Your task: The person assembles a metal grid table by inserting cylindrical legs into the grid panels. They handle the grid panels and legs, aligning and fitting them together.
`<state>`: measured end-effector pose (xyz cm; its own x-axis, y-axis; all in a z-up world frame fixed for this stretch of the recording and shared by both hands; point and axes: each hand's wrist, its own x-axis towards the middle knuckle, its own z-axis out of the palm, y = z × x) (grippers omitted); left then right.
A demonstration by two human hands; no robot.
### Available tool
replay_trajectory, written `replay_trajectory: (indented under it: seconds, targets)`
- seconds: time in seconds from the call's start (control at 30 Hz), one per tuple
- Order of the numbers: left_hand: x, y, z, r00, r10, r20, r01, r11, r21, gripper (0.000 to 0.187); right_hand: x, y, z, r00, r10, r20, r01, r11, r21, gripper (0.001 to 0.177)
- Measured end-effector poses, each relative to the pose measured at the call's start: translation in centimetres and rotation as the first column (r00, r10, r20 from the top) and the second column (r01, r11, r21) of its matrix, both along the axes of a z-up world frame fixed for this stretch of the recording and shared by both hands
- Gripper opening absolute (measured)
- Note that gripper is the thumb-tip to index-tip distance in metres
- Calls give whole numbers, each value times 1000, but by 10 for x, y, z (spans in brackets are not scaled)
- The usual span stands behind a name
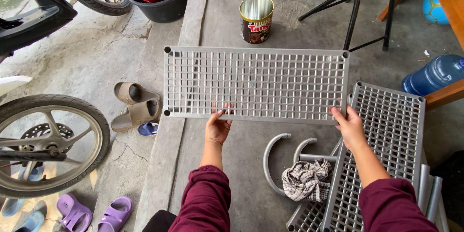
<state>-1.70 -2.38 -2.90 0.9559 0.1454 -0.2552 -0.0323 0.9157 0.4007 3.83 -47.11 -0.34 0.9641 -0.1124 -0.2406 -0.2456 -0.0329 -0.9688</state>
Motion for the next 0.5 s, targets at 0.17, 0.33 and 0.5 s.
replay_trajectory:
  seconds: [0.17,0.33,0.5]
  targets:
    - [-1,-11,-7,1000,-2,-14,2,999,-49,76,-11,2,5,996,43,76,-32,990,-140,71]
    - [8,-12,4,998,38,-41,-39,999,-37,62,-30,14,25,777,377,504,58,754,-654,130]
    - [30,-14,40,974,207,-90,-189,966,179,44,-31,16,27,775,308,551,296,594,-748,68]
